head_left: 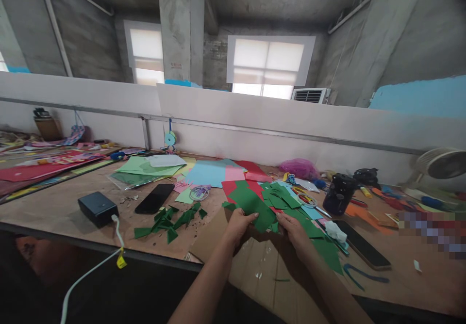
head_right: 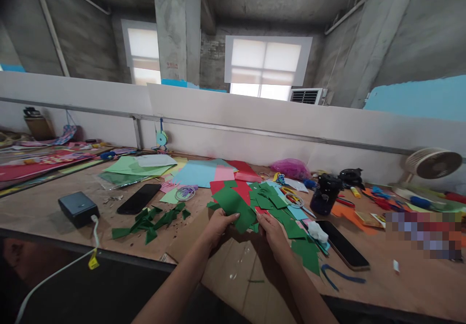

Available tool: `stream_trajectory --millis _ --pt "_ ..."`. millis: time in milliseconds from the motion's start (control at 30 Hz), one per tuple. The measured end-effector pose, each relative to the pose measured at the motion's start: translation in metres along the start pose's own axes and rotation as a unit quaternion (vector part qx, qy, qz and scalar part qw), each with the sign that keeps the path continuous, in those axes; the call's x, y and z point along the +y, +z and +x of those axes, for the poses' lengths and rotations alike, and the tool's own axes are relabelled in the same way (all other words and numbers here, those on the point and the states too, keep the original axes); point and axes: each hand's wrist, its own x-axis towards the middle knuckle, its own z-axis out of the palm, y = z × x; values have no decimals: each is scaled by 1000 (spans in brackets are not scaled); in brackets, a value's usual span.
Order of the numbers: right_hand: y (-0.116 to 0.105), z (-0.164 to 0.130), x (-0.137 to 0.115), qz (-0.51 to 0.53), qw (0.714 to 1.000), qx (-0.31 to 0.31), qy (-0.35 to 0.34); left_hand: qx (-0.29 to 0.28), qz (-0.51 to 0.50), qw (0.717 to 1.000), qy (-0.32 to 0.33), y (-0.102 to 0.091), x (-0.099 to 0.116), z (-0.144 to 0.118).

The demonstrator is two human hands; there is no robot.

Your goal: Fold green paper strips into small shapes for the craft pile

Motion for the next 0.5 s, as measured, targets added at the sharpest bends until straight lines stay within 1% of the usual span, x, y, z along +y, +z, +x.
stream_trajectory --millis 67,333,500 --pt "0 0 0 17 1000 -5 13 4 5 1000 2 0 0 0" --pt "1 -4 -6 1 1000 6 -12 -12 6 1000 -15 -1 -3 0" --pt "1 0 3 -4 1000 17 -15 -3 4 1000 -9 -3 -5 2"
